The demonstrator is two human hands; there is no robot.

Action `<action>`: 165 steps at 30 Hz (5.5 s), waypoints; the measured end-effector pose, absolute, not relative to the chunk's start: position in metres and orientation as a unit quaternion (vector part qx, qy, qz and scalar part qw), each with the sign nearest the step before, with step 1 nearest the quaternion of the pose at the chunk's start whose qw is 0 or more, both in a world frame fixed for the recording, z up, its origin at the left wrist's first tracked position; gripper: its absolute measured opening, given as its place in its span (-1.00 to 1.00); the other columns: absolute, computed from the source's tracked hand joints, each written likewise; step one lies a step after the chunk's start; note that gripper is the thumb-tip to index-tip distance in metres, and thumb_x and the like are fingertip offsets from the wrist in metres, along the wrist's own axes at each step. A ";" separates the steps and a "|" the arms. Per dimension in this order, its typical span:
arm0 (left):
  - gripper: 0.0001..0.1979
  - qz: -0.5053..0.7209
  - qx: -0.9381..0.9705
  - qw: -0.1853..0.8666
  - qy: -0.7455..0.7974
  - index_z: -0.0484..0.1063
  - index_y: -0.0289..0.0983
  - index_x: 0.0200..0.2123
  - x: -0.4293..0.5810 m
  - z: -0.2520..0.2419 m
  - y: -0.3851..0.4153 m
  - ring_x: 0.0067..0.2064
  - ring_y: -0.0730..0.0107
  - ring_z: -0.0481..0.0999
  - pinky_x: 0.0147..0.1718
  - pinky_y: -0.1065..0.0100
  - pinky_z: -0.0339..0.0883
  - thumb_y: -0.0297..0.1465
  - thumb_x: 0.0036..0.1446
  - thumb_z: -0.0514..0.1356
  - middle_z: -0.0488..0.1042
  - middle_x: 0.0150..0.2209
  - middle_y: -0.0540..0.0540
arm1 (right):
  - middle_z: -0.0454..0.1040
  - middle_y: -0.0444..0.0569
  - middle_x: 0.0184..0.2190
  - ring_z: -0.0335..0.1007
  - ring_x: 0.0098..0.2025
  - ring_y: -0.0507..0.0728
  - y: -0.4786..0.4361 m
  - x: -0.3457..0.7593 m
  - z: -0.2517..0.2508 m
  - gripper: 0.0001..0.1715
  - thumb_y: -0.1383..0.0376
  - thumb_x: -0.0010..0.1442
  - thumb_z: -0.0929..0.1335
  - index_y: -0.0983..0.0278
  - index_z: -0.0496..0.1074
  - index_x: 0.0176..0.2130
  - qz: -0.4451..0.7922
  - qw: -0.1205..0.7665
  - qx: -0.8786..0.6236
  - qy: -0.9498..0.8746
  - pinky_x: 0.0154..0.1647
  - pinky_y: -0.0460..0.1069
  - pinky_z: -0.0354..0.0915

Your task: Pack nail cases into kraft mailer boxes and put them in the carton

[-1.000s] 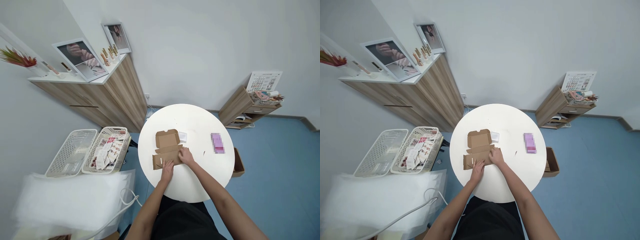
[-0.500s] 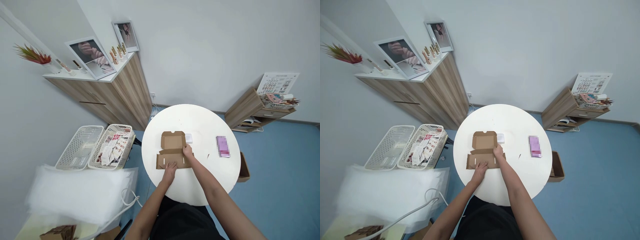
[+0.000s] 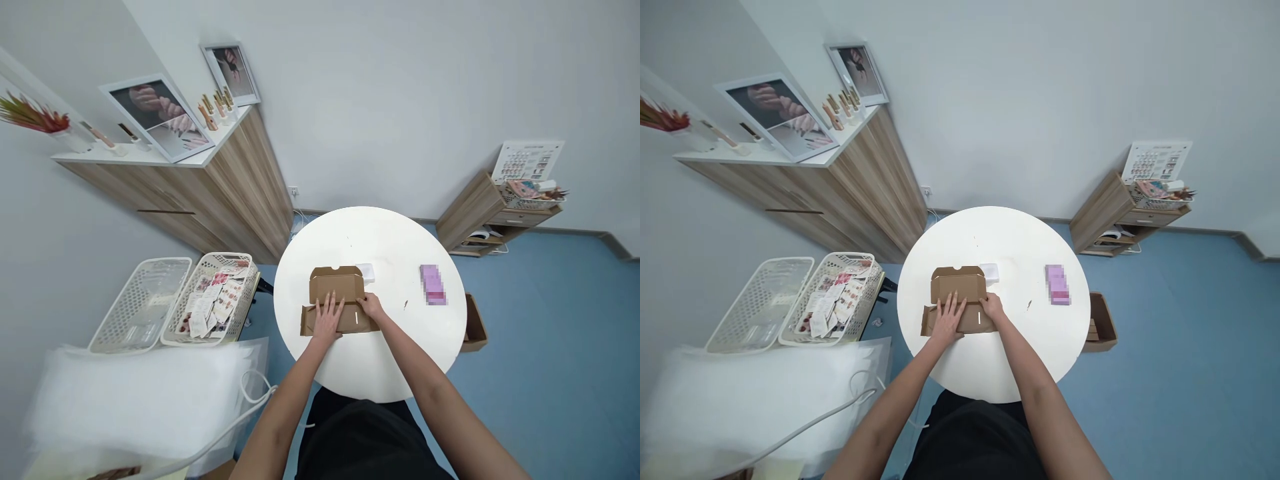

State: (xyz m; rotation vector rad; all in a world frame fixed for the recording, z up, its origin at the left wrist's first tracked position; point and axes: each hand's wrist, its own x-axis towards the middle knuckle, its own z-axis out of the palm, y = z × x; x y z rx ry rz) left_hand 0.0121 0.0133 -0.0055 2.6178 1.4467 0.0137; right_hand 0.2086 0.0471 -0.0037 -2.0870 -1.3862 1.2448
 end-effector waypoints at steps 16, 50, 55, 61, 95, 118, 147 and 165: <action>0.25 -0.002 0.843 0.114 0.525 -0.29 -0.28 0.40 0.019 -0.032 0.014 0.39 -0.24 -0.16 0.28 -0.20 -0.20 -0.14 -0.21 0.42 -0.15 0.40 -0.41 | 0.56 0.02 -0.28 0.46 -0.23 0.13 0.027 0.207 0.011 -0.83 0.29 0.19 0.30 0.25 0.49 -0.31 0.306 0.051 -0.763 -0.568 -0.30 -0.07 0.23; 0.16 -0.046 0.816 0.204 0.538 -0.29 -0.28 0.39 0.011 -0.002 0.014 0.42 -0.09 -0.24 0.32 -0.06 -0.22 -0.03 -0.09 0.32 -0.20 0.42 -0.31 | 0.54 0.12 -0.10 0.50 -0.08 0.20 0.005 0.187 0.025 -0.74 0.25 0.29 0.27 0.26 0.50 -0.12 0.295 -0.105 -0.771 -0.555 -0.20 -0.01 0.32; 0.10 -0.049 0.817 0.264 0.510 -0.33 -0.29 0.39 -0.006 0.002 0.022 0.42 -0.02 -0.28 0.33 -0.08 -0.32 -0.01 -0.01 0.25 -0.25 0.42 -0.30 | 0.56 0.05 -0.17 0.49 -0.10 0.18 0.010 0.191 0.024 -0.81 0.33 0.25 0.30 0.22 0.53 -0.23 0.291 -0.111 -0.741 -0.595 -0.19 -0.03 0.31; 0.14 -0.047 0.813 0.267 0.516 -0.31 -0.27 0.38 -0.003 0.003 0.016 0.42 -0.02 -0.31 0.33 -0.09 -0.34 -0.08 -0.08 0.31 -0.23 0.42 -0.28 | 0.54 0.04 -0.20 0.46 -0.08 0.18 0.007 0.194 0.025 -0.83 0.31 0.25 0.30 0.22 0.51 -0.24 0.288 -0.102 -0.721 -0.622 -0.16 -0.02 0.28; 0.11 -0.043 0.800 0.249 0.544 -0.28 -0.19 0.38 0.004 0.000 0.006 0.42 -0.01 -0.25 0.33 -0.08 -0.29 -0.07 -0.06 0.33 -0.20 0.43 -0.23 | 0.53 0.00 -0.38 0.39 -0.36 0.11 0.012 0.236 0.014 -0.33 0.03 0.34 0.01 0.27 0.48 -0.41 0.432 0.111 -0.775 -0.448 -0.45 -0.07 0.18; 0.17 -0.043 0.812 0.258 0.522 -0.31 -0.20 0.38 0.006 -0.005 -0.001 0.42 -0.04 -0.28 0.33 -0.14 -0.32 -0.07 -0.12 0.35 -0.23 0.43 -0.25 | 0.52 0.05 -0.12 0.49 -0.10 0.16 0.029 0.190 0.014 -0.79 0.20 0.27 0.31 0.23 0.45 -0.13 0.314 -0.116 -0.752 -0.568 -0.24 -0.03 0.28; -0.68 0.132 0.678 0.196 0.696 0.38 -0.21 -0.01 -0.047 0.025 -0.037 0.00 0.20 0.47 -0.07 0.23 0.36 -0.30 0.30 -0.07 0.47 -0.07 -0.17 | -0.22 0.11 0.43 -0.36 0.43 0.34 0.006 0.174 0.023 0.36 0.17 -0.11 0.55 0.25 -0.20 0.40 0.270 -0.132 -0.592 -0.748 0.10 0.09 0.35; -0.81 -0.098 0.697 0.255 0.663 0.50 -0.25 -0.29 -0.018 0.017 -0.012 -0.14 0.24 0.55 -0.23 0.35 0.32 -0.35 0.25 0.10 0.56 -0.22 -0.15 | -0.33 0.06 0.44 -0.44 0.44 0.37 0.009 0.172 0.020 0.37 0.15 -0.09 0.51 0.24 -0.31 0.41 0.278 -0.135 -0.593 -0.744 0.16 0.15 0.31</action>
